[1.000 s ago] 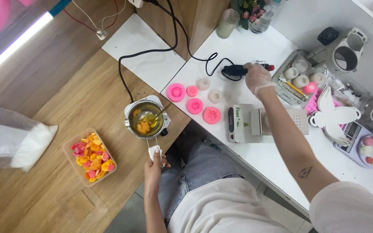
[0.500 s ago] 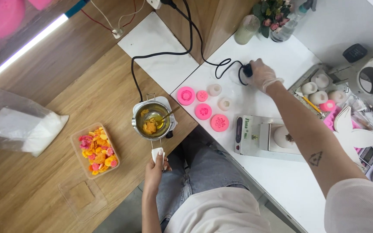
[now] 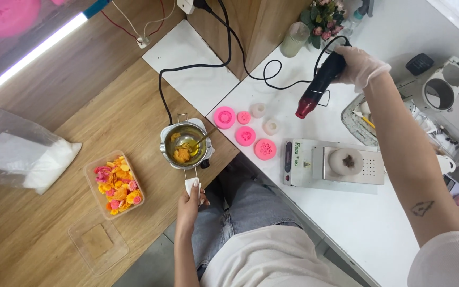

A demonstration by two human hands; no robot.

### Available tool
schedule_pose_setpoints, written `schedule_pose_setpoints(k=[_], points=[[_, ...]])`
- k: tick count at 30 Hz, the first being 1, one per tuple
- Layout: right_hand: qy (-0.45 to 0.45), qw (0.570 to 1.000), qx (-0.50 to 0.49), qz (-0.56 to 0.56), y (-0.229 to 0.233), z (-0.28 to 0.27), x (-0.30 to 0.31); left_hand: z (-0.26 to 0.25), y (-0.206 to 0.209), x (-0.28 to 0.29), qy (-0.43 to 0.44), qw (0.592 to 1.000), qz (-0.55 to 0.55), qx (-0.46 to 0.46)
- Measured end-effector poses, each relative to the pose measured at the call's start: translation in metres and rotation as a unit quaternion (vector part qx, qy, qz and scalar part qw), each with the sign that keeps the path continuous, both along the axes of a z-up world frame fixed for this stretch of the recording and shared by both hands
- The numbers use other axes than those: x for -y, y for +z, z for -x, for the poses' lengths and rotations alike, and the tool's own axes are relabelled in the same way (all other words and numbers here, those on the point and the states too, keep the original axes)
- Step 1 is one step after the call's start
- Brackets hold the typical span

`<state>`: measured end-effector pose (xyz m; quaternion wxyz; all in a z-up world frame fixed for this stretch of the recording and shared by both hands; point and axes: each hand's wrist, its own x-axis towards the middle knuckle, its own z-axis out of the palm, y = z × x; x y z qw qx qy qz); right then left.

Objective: Melting and stirring orange wax in a pot for candle making, using a heat gun to maintain temperature.

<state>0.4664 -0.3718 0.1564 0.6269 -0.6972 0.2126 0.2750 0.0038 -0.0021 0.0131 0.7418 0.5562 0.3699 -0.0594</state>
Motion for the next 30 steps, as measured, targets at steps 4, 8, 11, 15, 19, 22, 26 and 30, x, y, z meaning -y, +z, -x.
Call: schedule_pose_setpoints(k=[4,8,11,15,19,22,26,30], points=[[-0.154,0.97,-0.059,-0.178,0.009,0.048,-0.003,0.002,-0.007,0.001,0.001,1.0,0.0,0.007],[-0.203,0.884,-0.073,-0.415,-0.01,0.081,-0.003,0.003,-0.024,0.0,0.005,0.999,0.018,0.032],[-0.239,0.907,0.022,-0.345,-0.037,0.105,-0.023,0.002,-0.015,0.004,0.003,0.999,0.002,0.037],[-0.281,0.878,0.035,-0.387,-0.063,0.136,-0.067,0.001,-0.03,0.012,0.03,0.997,0.021,0.068],[-0.379,0.863,0.037,-0.331,-0.081,0.154,-0.112,0.0,-0.031,0.018,0.038,0.995,0.017,0.088],[-0.405,0.858,0.112,-0.296,-0.081,0.174,-0.141,0.004,-0.033,0.022,0.045,0.994,0.027,0.092],[-0.434,0.839,0.19,-0.267,-0.079,0.183,-0.156,0.002,-0.031,0.023,0.039,0.994,0.044,0.09],[-0.456,0.843,0.127,-0.255,-0.07,0.194,-0.166,0.001,-0.032,0.026,0.039,0.994,0.042,0.092]])
